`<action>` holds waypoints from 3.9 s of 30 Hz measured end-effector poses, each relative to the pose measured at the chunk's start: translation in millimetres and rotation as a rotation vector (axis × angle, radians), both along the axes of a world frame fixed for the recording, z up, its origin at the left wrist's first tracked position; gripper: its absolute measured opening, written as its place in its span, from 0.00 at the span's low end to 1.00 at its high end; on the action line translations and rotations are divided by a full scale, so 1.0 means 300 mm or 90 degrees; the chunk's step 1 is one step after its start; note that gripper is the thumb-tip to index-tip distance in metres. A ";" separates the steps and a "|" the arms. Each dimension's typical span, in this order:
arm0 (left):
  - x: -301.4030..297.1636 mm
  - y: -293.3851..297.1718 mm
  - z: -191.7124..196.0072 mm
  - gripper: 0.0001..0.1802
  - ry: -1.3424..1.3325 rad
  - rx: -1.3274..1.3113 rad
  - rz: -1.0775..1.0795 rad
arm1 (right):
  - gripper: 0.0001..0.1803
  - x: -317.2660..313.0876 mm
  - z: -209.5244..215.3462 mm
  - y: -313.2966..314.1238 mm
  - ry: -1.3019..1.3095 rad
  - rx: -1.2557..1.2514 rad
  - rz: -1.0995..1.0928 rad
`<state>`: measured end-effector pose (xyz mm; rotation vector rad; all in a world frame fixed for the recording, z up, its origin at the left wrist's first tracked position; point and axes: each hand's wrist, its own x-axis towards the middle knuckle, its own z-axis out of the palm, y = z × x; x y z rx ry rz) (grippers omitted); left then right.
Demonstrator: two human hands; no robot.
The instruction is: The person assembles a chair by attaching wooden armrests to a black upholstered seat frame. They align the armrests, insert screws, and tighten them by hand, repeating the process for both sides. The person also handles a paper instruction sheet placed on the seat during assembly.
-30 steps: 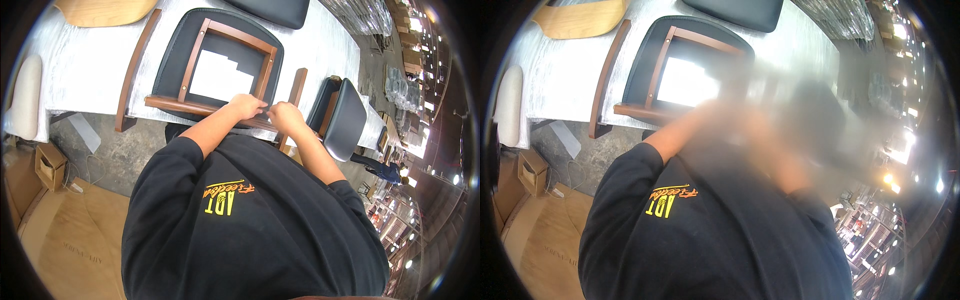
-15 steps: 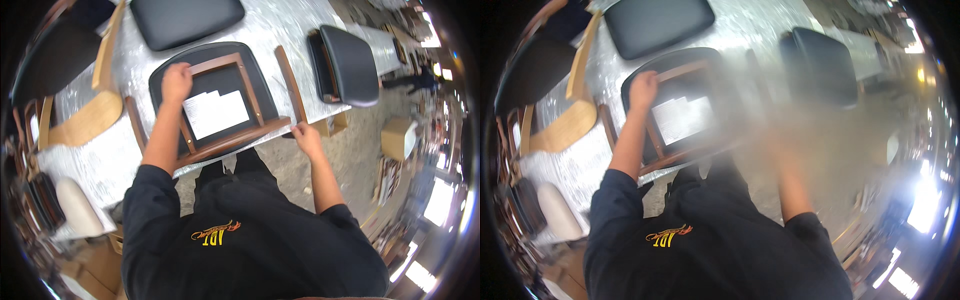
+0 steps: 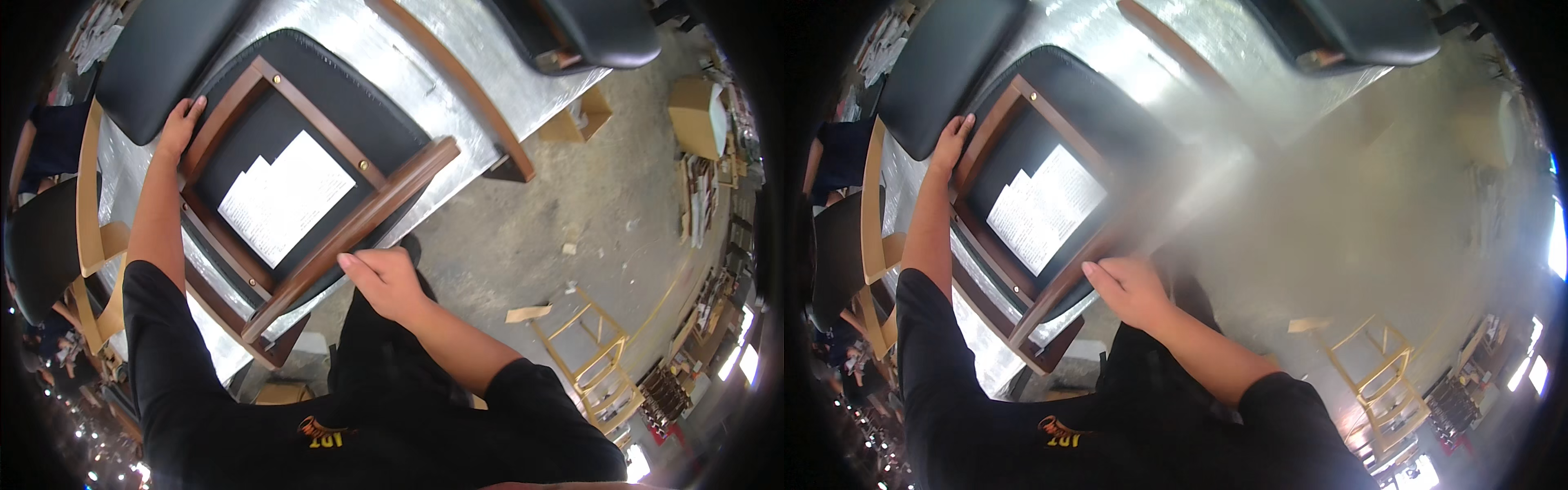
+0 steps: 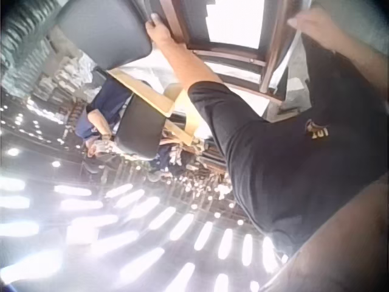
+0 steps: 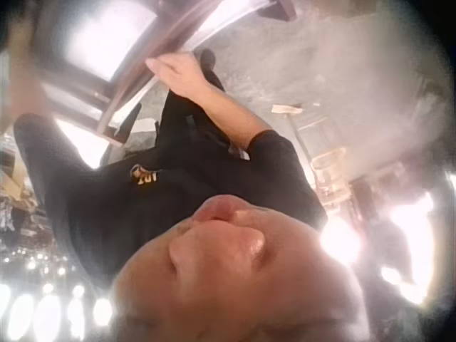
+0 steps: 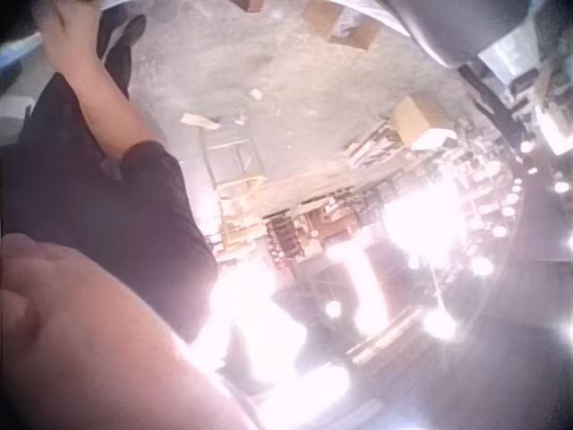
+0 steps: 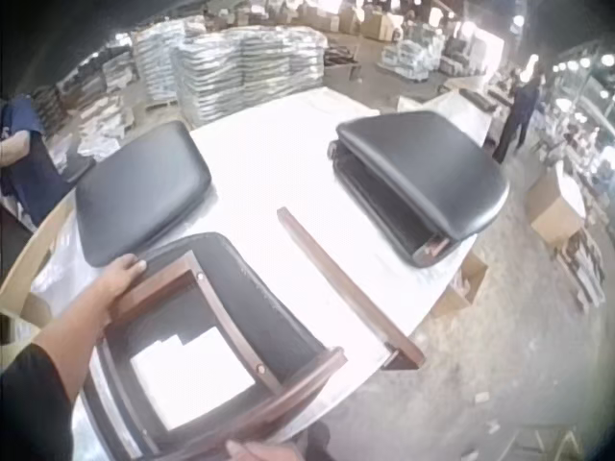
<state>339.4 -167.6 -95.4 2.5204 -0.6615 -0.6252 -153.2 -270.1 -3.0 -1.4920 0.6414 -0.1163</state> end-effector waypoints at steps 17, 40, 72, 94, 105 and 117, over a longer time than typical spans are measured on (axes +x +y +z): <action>0.035 -0.015 -0.025 0.29 0.051 0.006 -0.046 | 0.24 0.073 -0.120 0.041 -0.114 -0.579 0.238; -1.255 0.722 0.127 0.17 -0.111 -0.135 0.443 | 0.20 -0.426 0.522 -0.772 0.210 -0.566 -0.124; -1.279 0.678 0.240 0.21 0.348 -0.283 0.907 | 0.25 -0.130 -0.125 -0.806 -0.139 -0.057 0.077; -1.462 0.976 0.193 0.21 0.040 0.190 0.645 | 0.47 -0.060 -0.070 -0.625 0.055 -0.075 0.170; -1.643 1.207 1.007 0.18 -0.114 -0.396 0.666 | 0.51 -0.064 -0.051 -0.626 0.268 -0.032 0.073; -1.369 0.992 0.209 0.26 0.059 -0.525 0.640 | 0.55 -0.045 0.002 -0.586 0.322 -0.060 0.075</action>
